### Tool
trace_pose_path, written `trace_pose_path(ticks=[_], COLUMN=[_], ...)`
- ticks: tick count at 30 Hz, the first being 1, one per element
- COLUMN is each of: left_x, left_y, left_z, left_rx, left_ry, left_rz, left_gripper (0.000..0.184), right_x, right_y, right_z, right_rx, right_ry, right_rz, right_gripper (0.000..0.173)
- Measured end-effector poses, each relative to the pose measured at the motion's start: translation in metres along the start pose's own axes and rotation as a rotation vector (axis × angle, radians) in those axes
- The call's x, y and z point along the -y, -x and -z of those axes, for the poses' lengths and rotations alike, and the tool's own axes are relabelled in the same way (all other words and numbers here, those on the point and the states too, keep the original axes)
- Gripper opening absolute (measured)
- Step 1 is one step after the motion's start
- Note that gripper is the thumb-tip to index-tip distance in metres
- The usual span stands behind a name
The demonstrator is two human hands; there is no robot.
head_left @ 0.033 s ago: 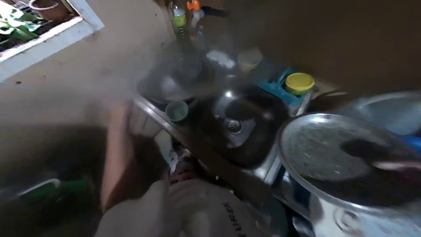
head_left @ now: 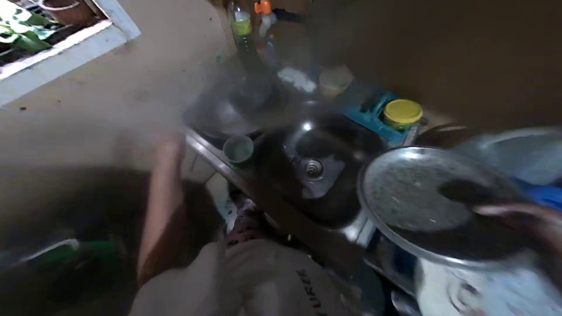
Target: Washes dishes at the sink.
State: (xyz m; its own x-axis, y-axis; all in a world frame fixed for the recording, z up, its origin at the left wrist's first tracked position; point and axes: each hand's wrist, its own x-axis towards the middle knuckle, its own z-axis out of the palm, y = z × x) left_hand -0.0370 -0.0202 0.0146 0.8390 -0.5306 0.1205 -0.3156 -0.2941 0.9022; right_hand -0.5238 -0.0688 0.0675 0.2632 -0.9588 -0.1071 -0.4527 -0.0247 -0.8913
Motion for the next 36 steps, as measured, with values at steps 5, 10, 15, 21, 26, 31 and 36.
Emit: trace_pose_path(ticks=[5, 10, 15, 21, 26, 31, 36], left_x=[0.041, 0.050, 0.098, 0.125, 0.139, 0.147, 0.152], left_y=[-0.001, -0.038, -0.128, -0.211, -0.241, -0.258, -0.278], left_z=[-0.037, -0.053, -0.021, 0.004, 0.006, 0.005, -0.008], left_rx=[0.477, 0.724, 0.559, 0.417, 0.417, 0.458, 0.530], left_ry=[0.355, 0.582, 0.617, 0.564, 0.574, 0.528, 0.456], left_rz=[-0.050, 0.517, 0.524, 0.483, 0.509, 0.536, 0.448], left_gripper=[0.035, 0.023, 0.037, 0.056, 0.052, 0.058, 0.061], right_x=[0.000, 0.048, 0.083, 0.075, 0.031, 0.024, 0.048], right_y=[-0.079, -0.150, -0.245, -0.413, -0.466, -0.467, -0.470], right_z=[-0.110, -0.247, -0.340, -0.452, -0.524, -0.556, -0.535], right_rx=[0.078, 0.247, 0.291, 0.372, 0.626, 0.475, 0.313], right_ry=[-0.111, -0.196, -0.323, 0.308, 0.775, 0.875, 0.643], right_rz=[0.142, 0.064, -0.076, -0.090, -0.225, -0.332, -0.385], right_gripper=[0.030, 0.029, 0.037, 0.038, 0.066, 0.063, 0.075])
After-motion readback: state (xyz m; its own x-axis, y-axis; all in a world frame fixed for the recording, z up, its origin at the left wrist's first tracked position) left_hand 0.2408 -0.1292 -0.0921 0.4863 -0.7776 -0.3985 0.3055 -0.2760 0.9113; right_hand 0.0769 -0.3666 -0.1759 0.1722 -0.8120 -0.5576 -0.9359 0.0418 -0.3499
